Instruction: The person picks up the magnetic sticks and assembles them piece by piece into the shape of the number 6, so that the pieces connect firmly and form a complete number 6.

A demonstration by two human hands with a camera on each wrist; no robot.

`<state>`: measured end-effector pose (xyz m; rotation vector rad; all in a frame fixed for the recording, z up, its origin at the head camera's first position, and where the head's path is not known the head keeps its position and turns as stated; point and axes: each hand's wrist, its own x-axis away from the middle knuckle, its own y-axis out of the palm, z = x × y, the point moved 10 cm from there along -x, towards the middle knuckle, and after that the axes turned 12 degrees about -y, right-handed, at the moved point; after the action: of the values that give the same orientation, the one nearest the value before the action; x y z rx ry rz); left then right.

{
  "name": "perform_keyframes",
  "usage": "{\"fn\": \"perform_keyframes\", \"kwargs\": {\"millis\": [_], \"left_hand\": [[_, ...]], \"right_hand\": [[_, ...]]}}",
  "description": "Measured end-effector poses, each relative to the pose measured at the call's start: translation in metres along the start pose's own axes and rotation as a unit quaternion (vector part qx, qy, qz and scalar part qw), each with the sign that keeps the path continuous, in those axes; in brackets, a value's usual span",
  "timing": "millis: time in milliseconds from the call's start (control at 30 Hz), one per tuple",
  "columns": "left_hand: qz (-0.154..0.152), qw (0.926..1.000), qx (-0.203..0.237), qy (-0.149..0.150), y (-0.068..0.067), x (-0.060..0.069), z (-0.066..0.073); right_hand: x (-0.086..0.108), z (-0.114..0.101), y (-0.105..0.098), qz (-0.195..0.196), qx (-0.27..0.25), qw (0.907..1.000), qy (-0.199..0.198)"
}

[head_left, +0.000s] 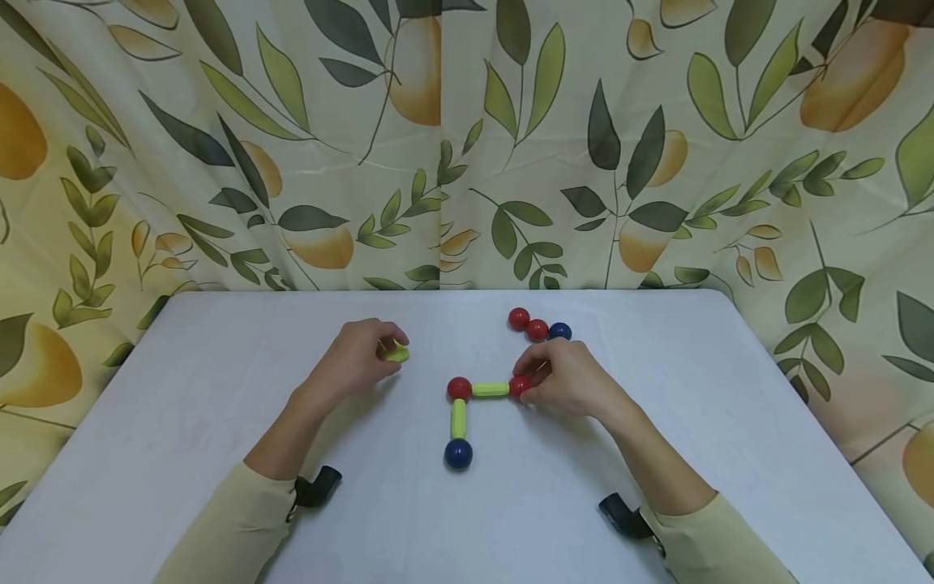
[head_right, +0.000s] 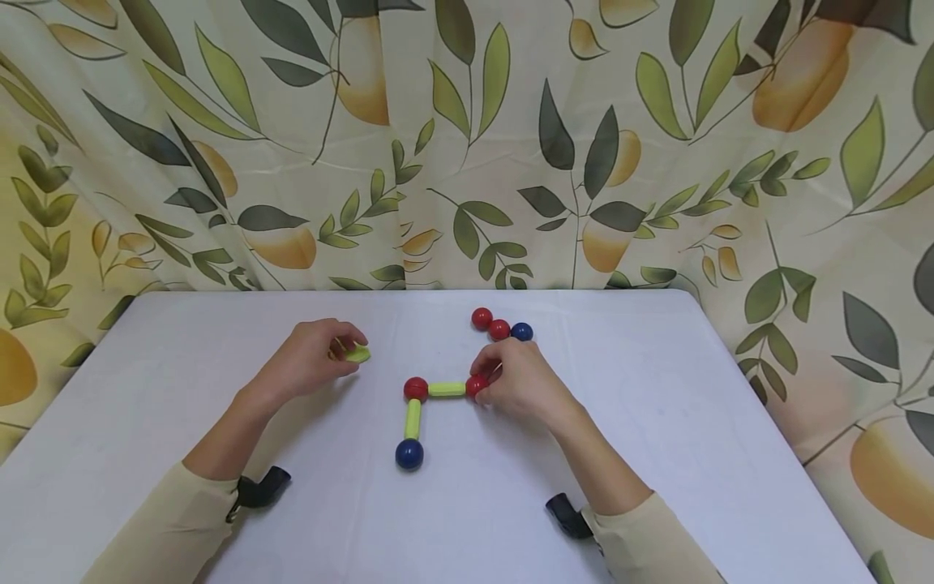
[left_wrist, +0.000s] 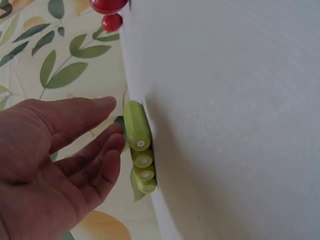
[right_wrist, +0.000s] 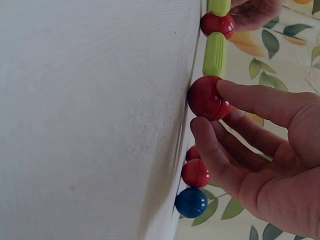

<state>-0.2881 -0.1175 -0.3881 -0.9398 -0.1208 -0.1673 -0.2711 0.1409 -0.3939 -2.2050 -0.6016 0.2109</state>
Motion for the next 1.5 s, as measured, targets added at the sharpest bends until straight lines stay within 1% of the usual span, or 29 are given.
{"fn": "perform_keyframes", "kwargs": {"millis": [133,300,400,567,667,833,1100,1267,1367,1500], "left_hand": [[0.005,0.9999,-0.014,-0.003,0.001,0.0,-0.001],[0.03,0.9992,-0.025,-0.002,-0.003,-0.001,-0.004],[0.034,0.999,-0.029,-0.005,-0.003,-0.001,-0.005],[0.026,0.9985,-0.045,-0.017,0.0,0.001,-0.005],[0.02,0.9983,-0.048,-0.027,0.002,0.002,-0.005],[0.017,0.9977,-0.055,-0.036,0.004,0.003,-0.004],[0.005,0.9979,-0.053,-0.038,0.01,0.0,-0.006],[0.002,0.9973,-0.061,-0.04,0.011,0.002,-0.007],[-0.016,0.9975,-0.045,-0.051,0.014,0.004,-0.009],[-0.048,0.9975,-0.017,-0.05,0.018,0.009,-0.006]], "right_hand": [[0.0,0.0,-0.001,0.001,0.001,1.0,0.001],[-0.002,-0.001,-0.001,0.003,0.004,1.0,0.0],[-0.002,-0.002,-0.001,0.005,0.006,1.0,-0.004],[-0.001,-0.001,-0.001,0.004,-0.001,1.0,0.001],[0.0,-0.001,0.0,0.002,-0.003,1.0,0.003],[0.0,-0.002,-0.001,0.002,-0.002,1.0,0.003],[0.0,0.001,-0.002,0.002,-0.001,1.0,0.006],[0.001,0.003,0.001,0.001,-0.008,0.9999,0.008],[0.0,0.001,0.001,0.0,-0.006,1.0,0.006],[-0.001,0.0,-0.001,-0.002,-0.002,1.0,0.003]]}}
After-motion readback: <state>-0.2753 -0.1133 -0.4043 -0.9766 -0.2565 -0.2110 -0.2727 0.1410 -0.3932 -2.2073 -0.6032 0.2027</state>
